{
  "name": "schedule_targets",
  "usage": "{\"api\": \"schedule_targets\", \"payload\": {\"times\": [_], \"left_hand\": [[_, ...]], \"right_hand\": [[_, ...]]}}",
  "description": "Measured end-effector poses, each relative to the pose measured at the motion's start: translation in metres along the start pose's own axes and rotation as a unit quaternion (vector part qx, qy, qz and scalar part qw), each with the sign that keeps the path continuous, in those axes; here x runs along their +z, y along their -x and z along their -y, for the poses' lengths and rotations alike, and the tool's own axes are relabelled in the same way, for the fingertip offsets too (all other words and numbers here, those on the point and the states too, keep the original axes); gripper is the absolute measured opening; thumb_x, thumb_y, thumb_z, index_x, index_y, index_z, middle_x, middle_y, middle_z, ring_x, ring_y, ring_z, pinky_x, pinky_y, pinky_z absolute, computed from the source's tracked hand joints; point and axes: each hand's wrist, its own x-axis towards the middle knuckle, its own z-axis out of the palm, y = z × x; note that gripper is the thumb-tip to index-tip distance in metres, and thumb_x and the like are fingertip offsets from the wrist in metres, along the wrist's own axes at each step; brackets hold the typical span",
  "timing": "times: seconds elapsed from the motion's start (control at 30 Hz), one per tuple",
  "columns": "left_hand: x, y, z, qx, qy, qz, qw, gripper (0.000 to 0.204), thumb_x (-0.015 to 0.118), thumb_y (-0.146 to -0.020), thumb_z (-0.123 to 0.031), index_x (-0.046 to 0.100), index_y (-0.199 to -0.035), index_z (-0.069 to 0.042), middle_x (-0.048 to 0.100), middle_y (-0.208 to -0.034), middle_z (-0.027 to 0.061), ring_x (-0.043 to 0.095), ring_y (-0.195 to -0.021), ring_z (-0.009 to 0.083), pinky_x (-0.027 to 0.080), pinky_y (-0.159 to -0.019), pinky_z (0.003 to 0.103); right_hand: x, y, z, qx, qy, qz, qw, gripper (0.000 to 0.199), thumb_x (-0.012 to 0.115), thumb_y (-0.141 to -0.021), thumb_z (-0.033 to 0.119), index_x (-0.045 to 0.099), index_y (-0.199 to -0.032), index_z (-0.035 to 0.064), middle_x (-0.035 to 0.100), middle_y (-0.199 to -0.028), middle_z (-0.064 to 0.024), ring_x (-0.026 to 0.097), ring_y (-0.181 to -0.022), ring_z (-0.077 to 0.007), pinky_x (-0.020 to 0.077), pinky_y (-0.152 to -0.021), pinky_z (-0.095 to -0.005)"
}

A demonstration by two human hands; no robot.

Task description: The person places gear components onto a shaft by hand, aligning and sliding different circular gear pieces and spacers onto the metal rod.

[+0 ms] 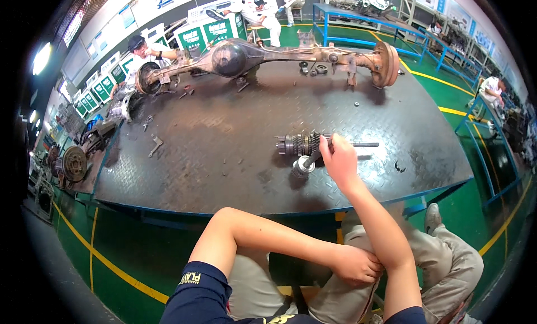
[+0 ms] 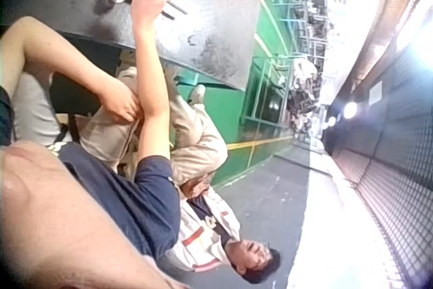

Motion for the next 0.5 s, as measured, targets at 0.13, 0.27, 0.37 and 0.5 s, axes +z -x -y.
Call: {"api": "schedule_targets", "payload": {"times": [0.13, 0.27, 0.37, 0.5], "left_hand": [[0.0, -0.003, -0.001, 0.001, -0.001, 0.023, 1.0, 0.038, 0.06, -0.081, -0.022, 0.062, -0.107, 0.006, 0.063, -0.109, 0.0216, 0.056, -0.111, 0.0358, 0.037, -0.107, 0.045], [0.005, -0.002, 0.0, 0.004, -0.004, 0.034, 0.999, 0.04, 0.06, -0.083, -0.022, 0.061, -0.11, 0.007, 0.062, -0.113, 0.023, 0.054, -0.115, 0.0367, 0.036, -0.108, 0.045], [0.006, 0.0, 0.0, 0.004, -0.006, 0.038, 0.999, 0.042, 0.059, -0.083, -0.023, 0.061, -0.112, 0.008, 0.062, -0.114, 0.0238, 0.054, -0.115, 0.0373, 0.035, -0.109, 0.045], [0.004, 0.002, -0.003, 0.028, -0.047, -0.061, 0.997, 0.027, 0.062, -0.079, -0.021, 0.065, -0.095, 0.001, 0.064, -0.095, 0.0157, 0.058, -0.098, 0.0321, 0.043, -0.099, 0.042]], "right_hand": [[-0.006, 0.005, 0.014, -0.029, -0.006, -0.004, 1.0, 0.032, 0.068, -0.089, 0.016, 0.047, -0.069, 0.0018, 0.053, -0.061, -0.015, 0.053, -0.054, -0.0334, 0.0412, -0.051, -0.0409], [-0.009, 0.008, 0.022, -0.05, -0.013, 0.012, 0.999, 0.031, 0.07, -0.087, 0.013, 0.047, -0.069, 0.0023, 0.052, -0.061, -0.0137, 0.053, -0.052, -0.0318, 0.0404, -0.048, -0.0389], [-0.006, 0.011, 0.024, -0.079, -0.007, 0.01, 0.997, 0.032, 0.071, -0.086, 0.012, 0.047, -0.067, 0.0033, 0.051, -0.06, -0.0125, 0.052, -0.049, -0.0312, 0.0402, -0.046, -0.0391], [-0.003, 0.012, 0.03, -0.114, 0.006, 0.021, 0.993, 0.029, 0.071, -0.085, 0.01, 0.048, -0.067, 0.0041, 0.051, -0.059, -0.0117, 0.052, -0.047, -0.0308, 0.0401, -0.044, -0.0392]]}}
